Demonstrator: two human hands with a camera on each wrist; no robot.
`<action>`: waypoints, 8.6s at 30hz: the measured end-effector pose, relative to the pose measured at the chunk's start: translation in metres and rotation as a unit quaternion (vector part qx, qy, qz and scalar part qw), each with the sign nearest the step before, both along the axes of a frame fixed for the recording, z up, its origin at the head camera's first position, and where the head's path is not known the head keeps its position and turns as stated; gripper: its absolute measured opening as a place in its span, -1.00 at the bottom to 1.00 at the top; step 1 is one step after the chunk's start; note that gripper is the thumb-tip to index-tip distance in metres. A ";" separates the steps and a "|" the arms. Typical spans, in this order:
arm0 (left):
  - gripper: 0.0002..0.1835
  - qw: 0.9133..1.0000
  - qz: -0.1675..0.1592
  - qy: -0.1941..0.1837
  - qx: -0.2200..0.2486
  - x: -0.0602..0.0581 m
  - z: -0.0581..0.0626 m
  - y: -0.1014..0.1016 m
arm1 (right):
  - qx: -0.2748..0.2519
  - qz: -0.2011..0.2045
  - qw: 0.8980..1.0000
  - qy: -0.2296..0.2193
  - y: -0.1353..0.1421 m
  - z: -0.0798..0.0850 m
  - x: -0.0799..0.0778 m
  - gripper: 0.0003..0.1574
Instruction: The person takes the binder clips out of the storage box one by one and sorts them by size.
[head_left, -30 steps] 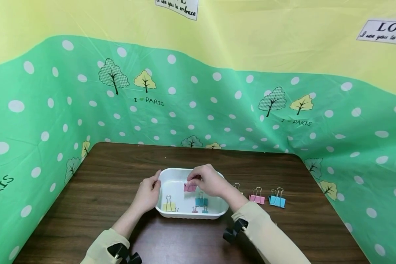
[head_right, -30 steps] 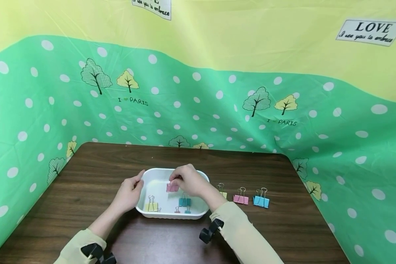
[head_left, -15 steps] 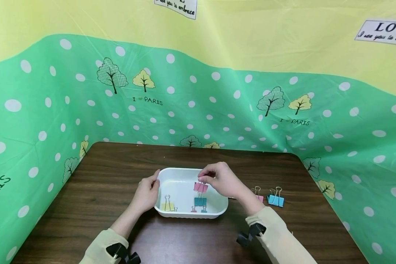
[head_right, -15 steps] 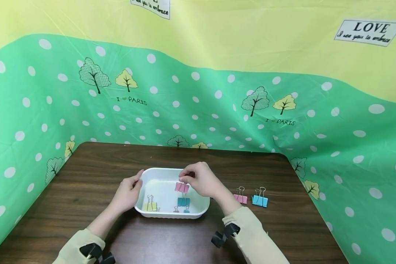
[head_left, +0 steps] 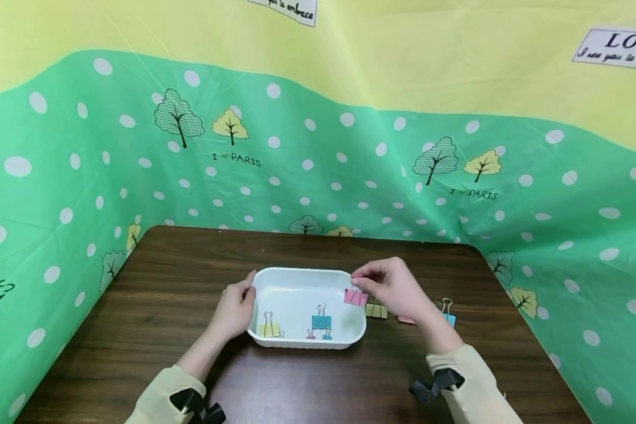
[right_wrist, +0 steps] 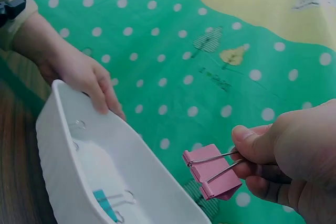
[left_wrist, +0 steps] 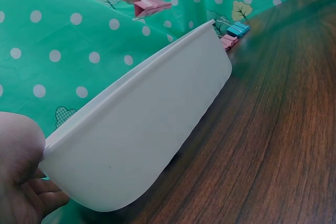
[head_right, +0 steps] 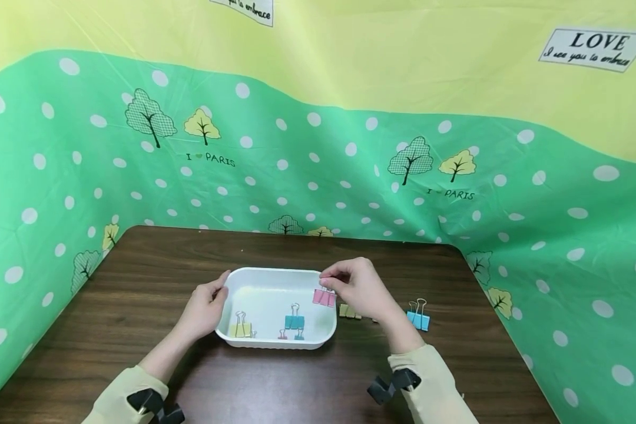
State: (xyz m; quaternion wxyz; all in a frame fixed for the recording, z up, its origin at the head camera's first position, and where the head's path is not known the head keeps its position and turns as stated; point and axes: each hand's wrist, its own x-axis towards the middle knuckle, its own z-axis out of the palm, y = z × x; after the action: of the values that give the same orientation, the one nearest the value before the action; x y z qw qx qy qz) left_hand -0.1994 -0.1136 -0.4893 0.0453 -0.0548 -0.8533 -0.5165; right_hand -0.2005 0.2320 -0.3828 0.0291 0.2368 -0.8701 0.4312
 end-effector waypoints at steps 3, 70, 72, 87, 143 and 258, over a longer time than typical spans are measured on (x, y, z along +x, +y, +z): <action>-0.51 1.000 0.000 0.000 0.001 0.001 0.001 0.000 | -0.007 -0.010 1.000 0.005 0.011 -0.002 0.003 -0.93; -0.51 1.000 -0.003 -0.007 0.007 0.000 0.002 0.000 | 0.063 -0.005 0.994 -0.085 0.064 -0.086 0.011 -0.93; -0.50 1.000 -0.003 -0.007 0.009 0.000 0.002 0.000 | 0.062 -0.007 0.995 -0.077 0.065 -0.085 0.010 -0.95; -0.50 1.000 -0.004 -0.006 0.011 0.000 0.001 0.000 | -0.013 -0.021 0.999 -0.037 0.047 -0.058 0.005 -0.85; -0.50 1.000 -0.002 -0.012 0.007 0.001 0.003 0.001 | 0.171 0.124 0.977 -0.041 -0.054 -0.068 -0.026 -0.89; -0.49 1.000 -0.011 -0.011 -0.020 0.000 0.004 -0.001 | 0.093 -0.028 0.993 -0.068 0.137 -0.076 0.039 -0.87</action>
State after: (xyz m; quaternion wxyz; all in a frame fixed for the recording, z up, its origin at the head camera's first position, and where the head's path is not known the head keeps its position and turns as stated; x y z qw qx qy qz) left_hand -0.1990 -0.1147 -0.4854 0.0293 -0.0598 -0.8632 -0.5005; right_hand -0.1620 0.3686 -0.4585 -0.0399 0.1841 -0.9128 0.3624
